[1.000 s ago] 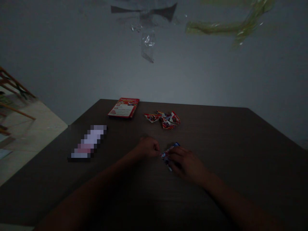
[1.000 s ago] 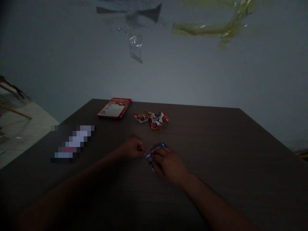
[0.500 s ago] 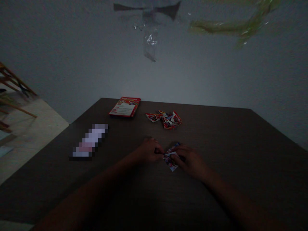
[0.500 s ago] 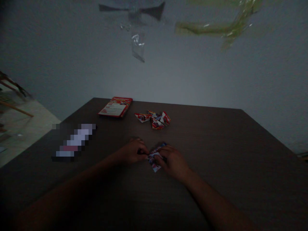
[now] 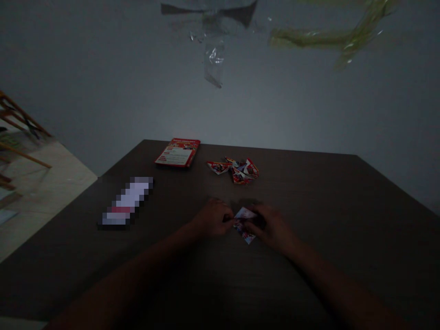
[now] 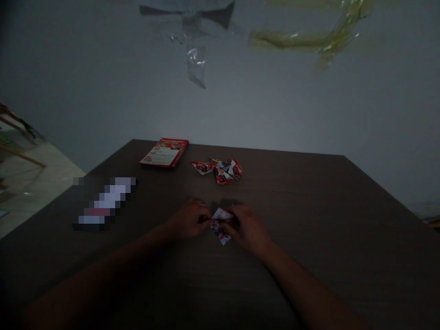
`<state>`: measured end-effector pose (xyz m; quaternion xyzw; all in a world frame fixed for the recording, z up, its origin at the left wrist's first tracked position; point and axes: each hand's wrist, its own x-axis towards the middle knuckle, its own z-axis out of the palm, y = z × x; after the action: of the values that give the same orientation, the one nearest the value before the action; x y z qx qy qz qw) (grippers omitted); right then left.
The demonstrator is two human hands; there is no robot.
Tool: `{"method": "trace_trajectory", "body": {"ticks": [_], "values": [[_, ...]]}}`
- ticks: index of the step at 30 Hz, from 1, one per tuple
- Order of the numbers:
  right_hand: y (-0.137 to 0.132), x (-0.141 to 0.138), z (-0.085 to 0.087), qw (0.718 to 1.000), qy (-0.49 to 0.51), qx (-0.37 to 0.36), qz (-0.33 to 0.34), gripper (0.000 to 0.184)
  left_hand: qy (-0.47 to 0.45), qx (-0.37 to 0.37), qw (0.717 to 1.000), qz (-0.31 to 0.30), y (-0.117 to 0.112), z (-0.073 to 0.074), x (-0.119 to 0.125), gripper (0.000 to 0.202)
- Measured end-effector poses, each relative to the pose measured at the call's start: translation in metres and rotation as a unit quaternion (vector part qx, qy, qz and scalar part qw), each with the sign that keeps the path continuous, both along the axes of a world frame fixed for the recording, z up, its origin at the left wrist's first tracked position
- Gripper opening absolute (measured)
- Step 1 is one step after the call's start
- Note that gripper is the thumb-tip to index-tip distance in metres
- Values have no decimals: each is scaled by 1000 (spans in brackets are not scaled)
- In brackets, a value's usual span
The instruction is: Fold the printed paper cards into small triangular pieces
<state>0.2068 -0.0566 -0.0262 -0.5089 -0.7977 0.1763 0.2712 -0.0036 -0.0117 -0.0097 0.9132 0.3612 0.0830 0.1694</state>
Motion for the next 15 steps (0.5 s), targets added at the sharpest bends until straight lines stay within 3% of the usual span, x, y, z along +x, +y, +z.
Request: {"method": "trace_trajectory", "body": {"ticks": [5,8,12,15], "values": [[1,4,-6,998,-11,42,-37,77,3,9,1000,29,0,0,0,19],[1,5,-7,994,-21,83,-61,92,0,30,998,51,1,-1,-1,22],[-4,3,-3,990,-36,123,-60,91,-29,-5,995,95,2,-4,-3,27],[-9,3,1,992,-43,122,9,84,-66,-84,985,138,4,-6,-5,33]]}}
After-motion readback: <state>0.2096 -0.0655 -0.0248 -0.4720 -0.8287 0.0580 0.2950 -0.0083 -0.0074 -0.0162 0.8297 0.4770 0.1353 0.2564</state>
